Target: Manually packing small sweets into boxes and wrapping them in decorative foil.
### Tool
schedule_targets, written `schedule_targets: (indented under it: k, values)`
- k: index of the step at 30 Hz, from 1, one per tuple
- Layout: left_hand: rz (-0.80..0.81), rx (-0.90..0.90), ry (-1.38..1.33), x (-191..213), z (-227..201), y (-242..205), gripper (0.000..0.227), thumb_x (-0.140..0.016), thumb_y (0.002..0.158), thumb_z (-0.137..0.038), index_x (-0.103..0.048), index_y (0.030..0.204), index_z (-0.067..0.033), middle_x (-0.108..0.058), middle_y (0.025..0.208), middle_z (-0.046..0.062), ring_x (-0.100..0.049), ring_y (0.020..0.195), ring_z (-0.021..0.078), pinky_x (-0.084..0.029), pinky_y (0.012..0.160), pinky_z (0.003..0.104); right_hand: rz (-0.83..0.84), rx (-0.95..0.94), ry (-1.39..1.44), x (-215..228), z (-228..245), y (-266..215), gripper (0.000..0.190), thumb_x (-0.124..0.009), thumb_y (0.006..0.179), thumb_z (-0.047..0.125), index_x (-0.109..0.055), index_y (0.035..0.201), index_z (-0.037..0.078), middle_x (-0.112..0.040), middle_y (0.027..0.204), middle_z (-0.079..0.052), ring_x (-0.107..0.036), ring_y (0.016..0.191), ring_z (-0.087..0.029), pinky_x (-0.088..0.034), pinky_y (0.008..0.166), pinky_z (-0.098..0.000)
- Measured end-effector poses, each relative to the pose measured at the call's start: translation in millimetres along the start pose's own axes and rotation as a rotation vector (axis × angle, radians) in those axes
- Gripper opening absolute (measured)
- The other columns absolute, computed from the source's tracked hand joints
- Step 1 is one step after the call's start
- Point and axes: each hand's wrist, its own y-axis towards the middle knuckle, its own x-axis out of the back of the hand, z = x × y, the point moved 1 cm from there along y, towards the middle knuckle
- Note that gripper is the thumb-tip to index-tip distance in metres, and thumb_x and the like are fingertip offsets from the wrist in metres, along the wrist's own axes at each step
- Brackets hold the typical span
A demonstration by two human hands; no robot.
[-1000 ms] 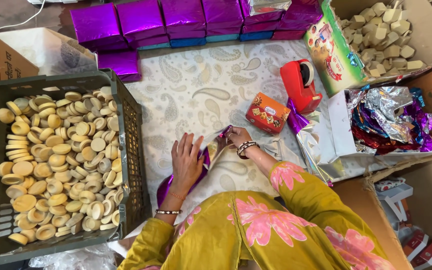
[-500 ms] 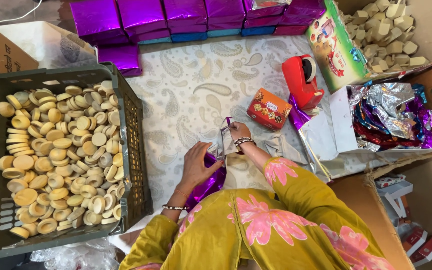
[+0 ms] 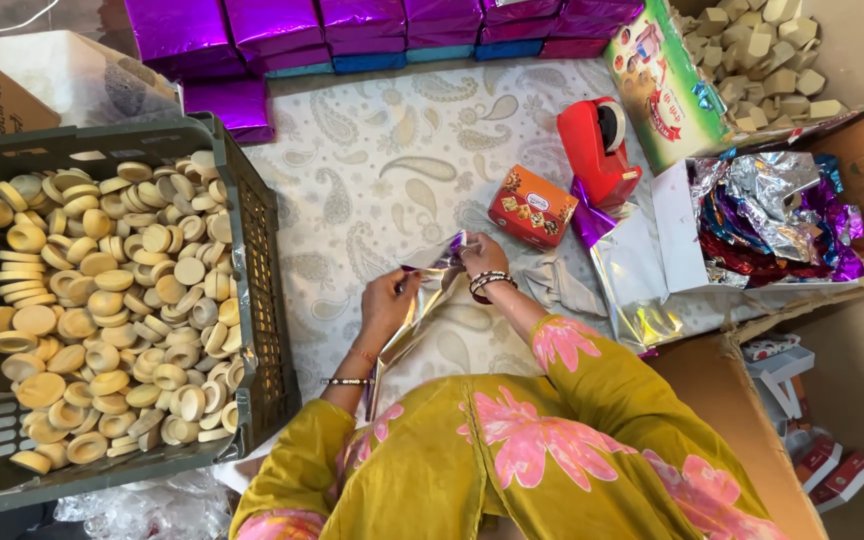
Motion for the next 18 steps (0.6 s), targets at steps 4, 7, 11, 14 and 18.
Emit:
schedule_targets:
  k: [4, 7, 11, 14, 18]
  values:
    - [-0.027, 0.131, -0.033, -7, 19, 18, 0.032, -0.068, 0.092, -0.040, -0.074, 0.086, -0.0088, -0.071, 0.070, 0.013, -0.067, 0.062, 0.0261, -0.049, 0.061, 0.039, -0.232, 0.319, -0.127, 8, 43, -42, 0.046, -0.076, 0.078, 0.015, -0.061, 0.121, 0.008, -0.073, 0.095, -0.013, -0.070, 0.078, -0.023, -0.055, 0.071, -0.0391]
    - [-0.185, 0.046, -0.119, -16, 32, 28, 0.033, -0.068, 0.092, -0.037, -0.070, 0.083, -0.0055, -0.072, 0.073, 0.011, -0.066, 0.064, 0.0214, -0.049, 0.063, 0.035, -0.309, 0.493, -0.200, 14, 79, -79, 0.041, -0.078, 0.083, 0.019, -0.061, 0.118, 0.008, -0.071, 0.102, -0.014, -0.069, 0.085, -0.025, -0.055, 0.076, -0.0387]
    - [-0.275, 0.000, -0.247, -22, 19, 29, 0.036, -0.067, 0.098, -0.034, -0.066, 0.083, -0.0010, -0.066, 0.072, 0.011, -0.056, 0.066, 0.0146, -0.047, 0.063, 0.033, 0.075, 0.255, -0.005, -8, 65, -83, 0.032, -0.072, 0.095, 0.028, -0.064, 0.119, 0.009, -0.074, 0.103, -0.007, -0.071, 0.089, -0.016, -0.056, 0.080, -0.0308]
    - [-0.233, -0.012, -0.388, -27, 8, 23, 0.037, -0.063, 0.102, -0.033, -0.066, 0.089, 0.0010, -0.065, 0.075, 0.007, -0.053, 0.071, 0.0098, -0.047, 0.066, 0.029, 0.228, 0.193, 0.271, -24, 40, -71, 0.036, -0.069, 0.100, 0.032, -0.063, 0.124, 0.006, -0.073, 0.108, -0.006, -0.070, 0.094, -0.011, -0.056, 0.084, -0.0270]
    - [-0.119, -0.035, -0.623, -33, 6, 17, 0.041, -0.054, 0.107, -0.035, -0.072, 0.105, 0.0010, -0.069, 0.086, -0.001, -0.057, 0.082, 0.0049, -0.049, 0.074, 0.023, 0.297, 0.129, 0.455, -15, 54, -75, 0.043, -0.071, 0.097, 0.026, -0.057, 0.131, 0.004, -0.070, 0.113, -0.005, -0.069, 0.096, -0.010, -0.056, 0.085, -0.0259]
